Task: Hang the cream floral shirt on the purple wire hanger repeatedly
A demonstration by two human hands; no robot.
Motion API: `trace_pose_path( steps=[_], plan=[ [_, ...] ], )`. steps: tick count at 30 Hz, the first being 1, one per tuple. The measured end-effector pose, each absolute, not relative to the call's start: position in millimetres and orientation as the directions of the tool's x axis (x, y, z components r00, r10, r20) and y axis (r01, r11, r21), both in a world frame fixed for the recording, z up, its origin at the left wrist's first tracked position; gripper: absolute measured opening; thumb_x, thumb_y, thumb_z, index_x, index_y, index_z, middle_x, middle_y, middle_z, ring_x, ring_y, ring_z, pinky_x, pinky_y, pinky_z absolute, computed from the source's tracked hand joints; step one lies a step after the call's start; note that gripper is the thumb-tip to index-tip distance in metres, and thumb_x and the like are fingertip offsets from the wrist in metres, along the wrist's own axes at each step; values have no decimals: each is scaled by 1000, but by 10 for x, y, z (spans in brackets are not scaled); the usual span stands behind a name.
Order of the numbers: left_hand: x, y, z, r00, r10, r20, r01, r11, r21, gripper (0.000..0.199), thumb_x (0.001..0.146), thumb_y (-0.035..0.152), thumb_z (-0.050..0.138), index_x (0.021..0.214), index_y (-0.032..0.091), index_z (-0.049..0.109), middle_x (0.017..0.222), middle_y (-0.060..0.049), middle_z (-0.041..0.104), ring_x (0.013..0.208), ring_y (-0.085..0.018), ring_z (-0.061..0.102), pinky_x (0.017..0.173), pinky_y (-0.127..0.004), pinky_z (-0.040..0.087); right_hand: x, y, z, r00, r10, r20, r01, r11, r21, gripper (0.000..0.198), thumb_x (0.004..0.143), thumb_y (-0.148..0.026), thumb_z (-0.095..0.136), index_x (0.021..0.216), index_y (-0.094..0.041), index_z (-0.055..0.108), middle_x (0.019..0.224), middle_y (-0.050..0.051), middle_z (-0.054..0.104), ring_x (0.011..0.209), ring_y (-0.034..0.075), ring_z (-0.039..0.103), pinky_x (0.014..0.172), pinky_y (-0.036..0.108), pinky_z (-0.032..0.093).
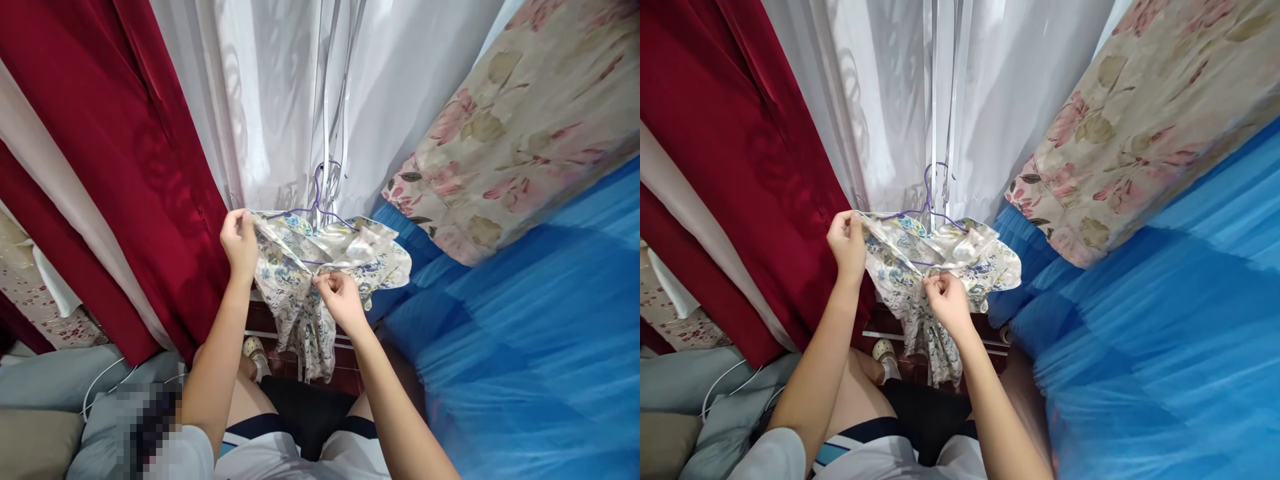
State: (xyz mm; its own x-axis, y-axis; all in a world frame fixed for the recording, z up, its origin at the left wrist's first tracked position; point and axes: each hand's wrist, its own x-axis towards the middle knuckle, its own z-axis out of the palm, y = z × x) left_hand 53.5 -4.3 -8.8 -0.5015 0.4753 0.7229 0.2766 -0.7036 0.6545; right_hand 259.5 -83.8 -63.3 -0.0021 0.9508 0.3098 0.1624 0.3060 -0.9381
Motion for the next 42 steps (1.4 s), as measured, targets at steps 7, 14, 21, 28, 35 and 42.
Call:
trace_pose_path(
  steps=[7, 14, 21, 28, 35, 42],
  plan=[
    [208, 450, -878, -617, 786, -31, -475, -341, 812, 16, 88, 20, 59, 75, 15, 51, 63, 3, 52, 59, -8, 55, 68, -22, 47, 2614, -1083, -695, -125, 962, 243, 109, 257, -960, 26, 84, -34, 63, 69, -20, 47, 47, -9, 37, 42, 7, 29, 44, 22, 19],
    [626, -112, -1480, -358, 933, -40, -431, -127, 893, 17, 79, 29, 67, 84, 14, 62, 72, -4, 65, 61, -15, 63, 62, -27, 50, 3007, -1146, -1127, 6, 991, 133, -72, 133, -989, 29, 84, -36, 62, 66, -21, 46, 45, -9, 35, 41, 8, 29, 44, 23, 21],
    [918, -619, -1549, -219, 971, 98, -306, -164, 938, 24, 76, 37, 70, 74, 14, 63, 74, -2, 64, 72, -16, 62, 72, -25, 49, 3408, -1264, -1588, 87, 990, 106, 130, 95, -987, 34, 81, -38, 62, 60, -21, 42, 46, -6, 39, 43, 9, 32, 45, 24, 24],
    [1675, -1142, -1125, 60, 931, 360, -217, -340, 915, 24, 91, 39, 58, 91, 16, 66, 88, -6, 63, 86, -18, 59, 81, -28, 47, 3335, -1505, -1499, -239, 952, 189, 242, 247, -939, 45, 75, -35, 72, 117, -20, 64, 118, 9, 65, 107, 27, 58, 93, 37, 45],
    [1884, -1324, -1101, 430, 813, 392, -73, -401, 913, 43, 95, 44, 49, 130, 20, 53, 128, -10, 56, 119, -23, 52, 107, -37, 37, 3359, -1659, -1219, -270, 962, 37, -11, 35, -999, 24, 86, -38, 59, 79, -15, 63, 78, 3, 63, 73, 18, 54, 69, 28, 45],
    [1658, -1375, -1568, 580, 812, 67, 293, -285, 913, 39, 90, 49, 55, 80, 13, 66, 77, -1, 63, 73, -16, 53, 67, -24, 40, 4083, -1401, -739, -90, 982, 167, 246, 184, -952, 27, 77, -30, 59, 56, -17, 49, 53, -3, 41, 53, 11, 33, 50, 24, 25]
  ],
)
